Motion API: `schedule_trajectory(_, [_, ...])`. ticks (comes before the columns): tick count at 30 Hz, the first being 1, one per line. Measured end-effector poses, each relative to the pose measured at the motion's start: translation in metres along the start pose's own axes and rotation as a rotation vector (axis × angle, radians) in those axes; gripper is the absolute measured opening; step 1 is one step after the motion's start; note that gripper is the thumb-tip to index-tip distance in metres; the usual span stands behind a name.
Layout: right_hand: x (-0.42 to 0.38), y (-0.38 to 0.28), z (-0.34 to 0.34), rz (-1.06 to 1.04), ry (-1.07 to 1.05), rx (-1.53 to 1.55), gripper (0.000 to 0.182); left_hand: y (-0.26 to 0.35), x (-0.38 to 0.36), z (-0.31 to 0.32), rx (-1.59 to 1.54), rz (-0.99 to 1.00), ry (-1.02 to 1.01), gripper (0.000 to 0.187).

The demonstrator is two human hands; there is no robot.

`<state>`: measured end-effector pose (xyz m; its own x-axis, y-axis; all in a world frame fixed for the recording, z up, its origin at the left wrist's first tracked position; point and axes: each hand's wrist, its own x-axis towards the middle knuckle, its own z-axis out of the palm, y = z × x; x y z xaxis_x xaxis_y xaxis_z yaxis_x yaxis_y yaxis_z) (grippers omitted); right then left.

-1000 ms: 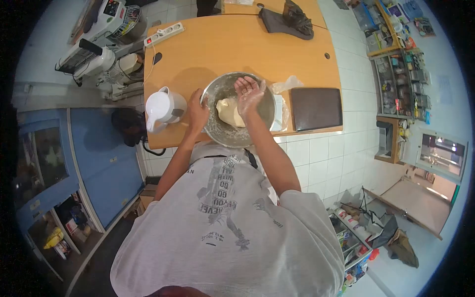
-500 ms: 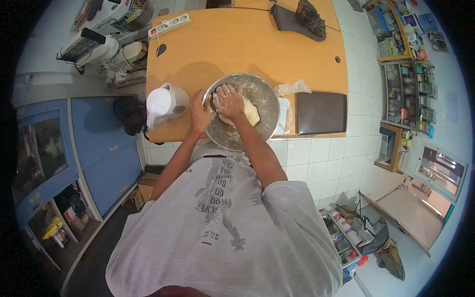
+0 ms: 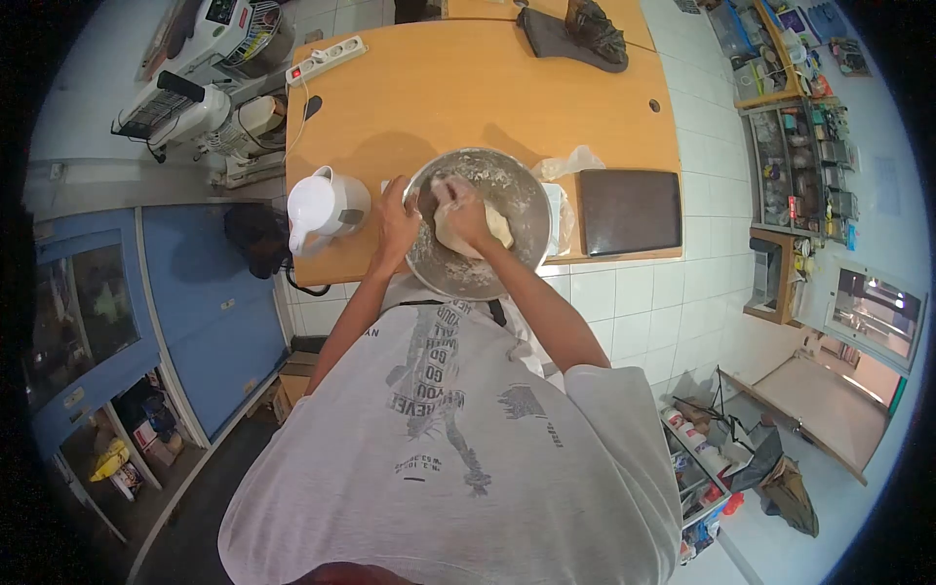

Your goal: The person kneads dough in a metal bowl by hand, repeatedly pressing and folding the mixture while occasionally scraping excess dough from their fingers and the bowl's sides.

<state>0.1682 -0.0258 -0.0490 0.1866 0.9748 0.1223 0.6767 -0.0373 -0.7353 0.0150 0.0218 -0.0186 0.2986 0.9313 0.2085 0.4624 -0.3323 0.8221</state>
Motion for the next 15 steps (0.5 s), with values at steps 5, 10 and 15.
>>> schedule_trajectory(5, [0.017,-0.002,-0.051,0.752,0.211,1.307,0.043,0.01,0.01,-0.004,-0.016,0.033,0.001,0.019])
schedule_trajectory(10, [0.022,0.019,-0.012,0.602,0.317,1.038,0.04,0.007,0.008,-0.005,-0.009,-0.031,-0.03,0.019])
schedule_trajectory(15, [0.005,0.002,0.004,-0.11,0.084,-0.212,0.029,0.005,0.007,-0.002,-0.012,0.006,0.011,0.019])
